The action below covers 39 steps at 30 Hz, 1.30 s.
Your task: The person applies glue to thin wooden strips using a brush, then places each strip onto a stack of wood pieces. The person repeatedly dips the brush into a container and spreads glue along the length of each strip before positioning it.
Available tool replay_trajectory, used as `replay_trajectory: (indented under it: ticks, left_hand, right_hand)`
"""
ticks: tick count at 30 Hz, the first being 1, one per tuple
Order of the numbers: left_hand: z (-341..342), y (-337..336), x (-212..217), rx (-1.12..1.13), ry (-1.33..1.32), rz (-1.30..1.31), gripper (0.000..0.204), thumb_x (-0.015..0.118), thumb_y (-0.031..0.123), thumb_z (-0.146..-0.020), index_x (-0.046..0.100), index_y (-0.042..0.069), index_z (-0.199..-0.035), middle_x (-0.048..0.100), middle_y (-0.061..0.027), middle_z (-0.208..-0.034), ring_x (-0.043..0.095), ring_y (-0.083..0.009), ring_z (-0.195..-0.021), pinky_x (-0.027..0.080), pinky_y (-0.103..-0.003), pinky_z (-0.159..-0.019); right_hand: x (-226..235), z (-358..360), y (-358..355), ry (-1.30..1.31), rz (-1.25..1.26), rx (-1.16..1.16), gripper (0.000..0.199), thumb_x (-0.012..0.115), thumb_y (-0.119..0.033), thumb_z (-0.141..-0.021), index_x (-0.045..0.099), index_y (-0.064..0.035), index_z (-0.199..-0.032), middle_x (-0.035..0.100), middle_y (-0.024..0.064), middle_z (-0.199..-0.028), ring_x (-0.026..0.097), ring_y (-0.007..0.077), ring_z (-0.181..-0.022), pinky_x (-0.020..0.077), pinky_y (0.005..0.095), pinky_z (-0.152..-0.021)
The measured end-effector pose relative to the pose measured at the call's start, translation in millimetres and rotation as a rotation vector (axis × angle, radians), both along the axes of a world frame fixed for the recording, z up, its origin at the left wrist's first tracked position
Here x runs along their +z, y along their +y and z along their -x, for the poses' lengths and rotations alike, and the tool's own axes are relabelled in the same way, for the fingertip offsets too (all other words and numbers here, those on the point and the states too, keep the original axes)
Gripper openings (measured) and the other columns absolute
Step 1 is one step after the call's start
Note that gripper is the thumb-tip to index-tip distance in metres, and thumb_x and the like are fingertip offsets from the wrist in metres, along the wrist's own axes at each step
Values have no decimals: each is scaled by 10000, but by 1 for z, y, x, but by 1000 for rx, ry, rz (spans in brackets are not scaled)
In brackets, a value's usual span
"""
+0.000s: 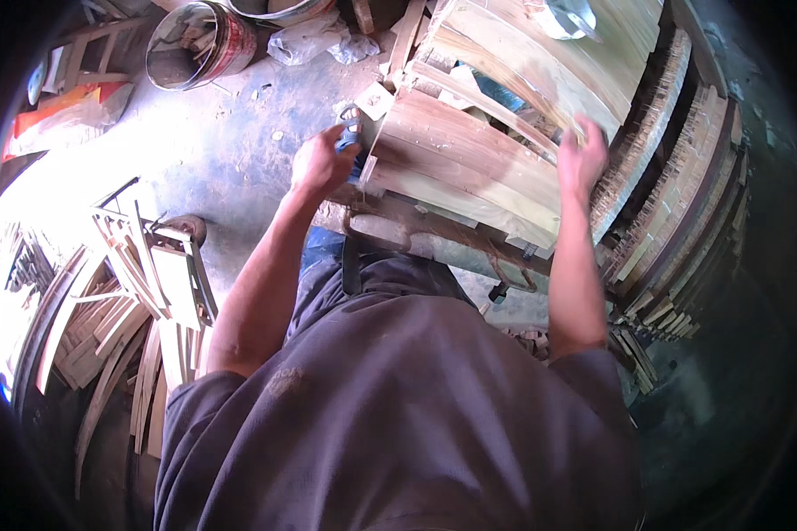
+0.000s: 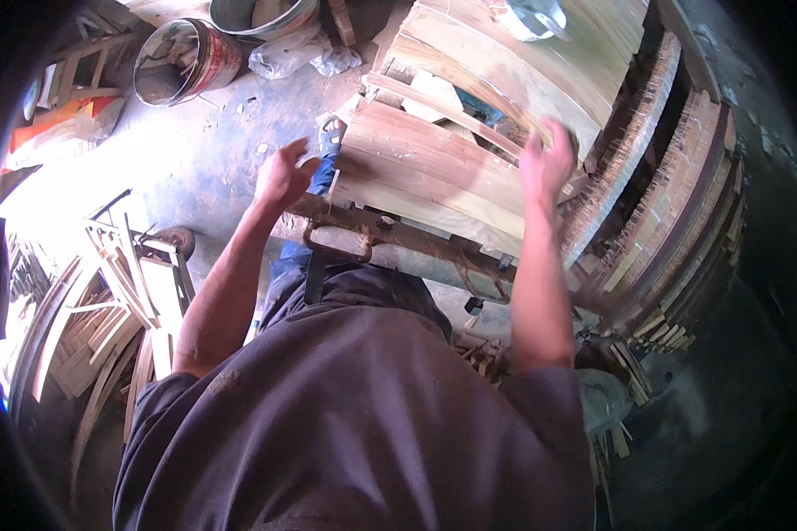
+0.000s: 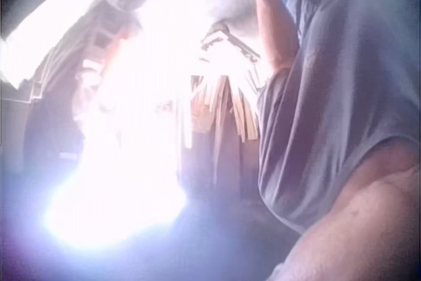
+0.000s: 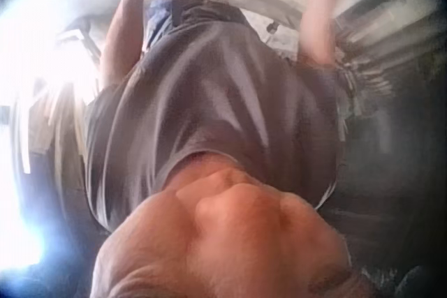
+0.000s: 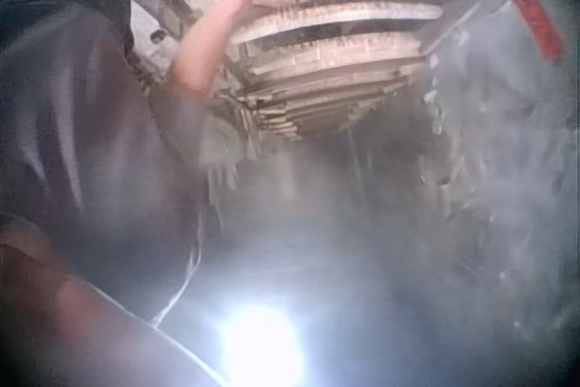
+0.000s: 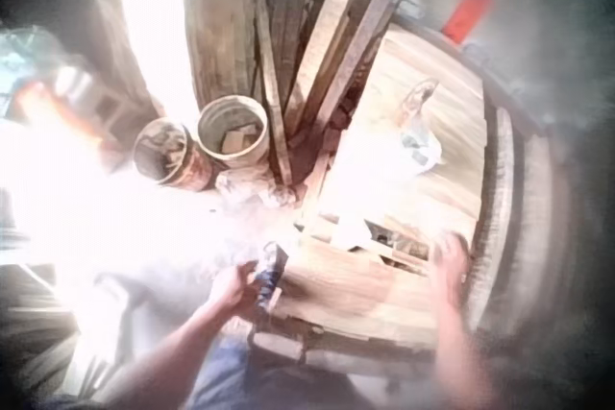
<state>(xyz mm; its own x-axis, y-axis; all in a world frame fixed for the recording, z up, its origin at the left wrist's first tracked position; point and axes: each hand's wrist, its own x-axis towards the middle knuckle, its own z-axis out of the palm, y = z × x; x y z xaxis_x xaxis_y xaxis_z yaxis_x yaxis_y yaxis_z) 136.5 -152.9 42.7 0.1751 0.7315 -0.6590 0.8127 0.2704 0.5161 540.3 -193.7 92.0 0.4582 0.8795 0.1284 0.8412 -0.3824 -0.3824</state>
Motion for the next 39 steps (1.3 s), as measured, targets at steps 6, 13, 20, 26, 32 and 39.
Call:
replay_trajectory:
  ticks: [6, 13, 20, 26, 32, 39]
  left_hand:
    - [-63, 47, -26, -104, -261, 38, 570, 757, 203, -776, 578, -27, -1267, 710, -185, -1080, 686, -265, -987, 521, -363, -864]
    - [-61, 56, -45, -155, -356, -5, 379, 794, 111, -707, 657, -7, -1040, 715, -118, -952, 648, -161, -866, 521, -317, -805]
    - [-57, 25, -3, -152, -329, -374, 267, 805, 12, -657, 603, 43, -829, 650, -116, -819, 642, -253, -752, 511, -357, -701]
    - [-49, 11, 7, -90, -492, -950, 194, 515, -104, -729, 550, 31, -863, 682, -153, -1007, 672, -312, -942, 526, -363, -848]
    - [-57, 28, 27, -33, -528, -1059, 344, 578, -153, -739, 618, 18, -1035, 659, -192, -1176, 636, -345, -1083, 501, -409, -951]
    - [-83, 61, 20, 63, -627, -1123, 479, 597, -131, -789, 609, 34, -1238, 598, -200, -1323, 580, -329, -1232, 484, -408, -1012]
  right_hand:
    - [-86, -70, -146, 103, 79, -560, 328, 676, -127, -792, 664, -15, -1101, 687, 161, -1094, 652, 278, -1012, 499, 360, -875]
    - [-132, -104, -191, 579, 90, -774, 371, 682, -32, -653, 678, 10, -1021, 661, 58, -913, 599, 192, -804, 474, 317, -786]
    - [-77, -85, -195, 1030, -365, -748, 452, 572, 179, -672, 668, 4, -1077, 668, 84, -1051, 630, 215, -988, 478, 335, -915]
    - [-5, -42, -172, 1266, -714, -654, 625, 490, 200, -654, 611, 13, -1239, 617, 145, -1263, 574, 259, -1186, 416, 386, -1057]
    - [28, -54, -165, 1800, -1061, -366, 542, 473, 60, -695, 647, 9, -1206, 561, 191, -1372, 468, 312, -1348, 272, 495, -1192]
    - [27, -74, -122, 1678, -1198, -733, 610, 483, 84, -734, 506, 35, -1342, 549, 212, -1377, 486, 333, -1329, 295, 521, -1171]
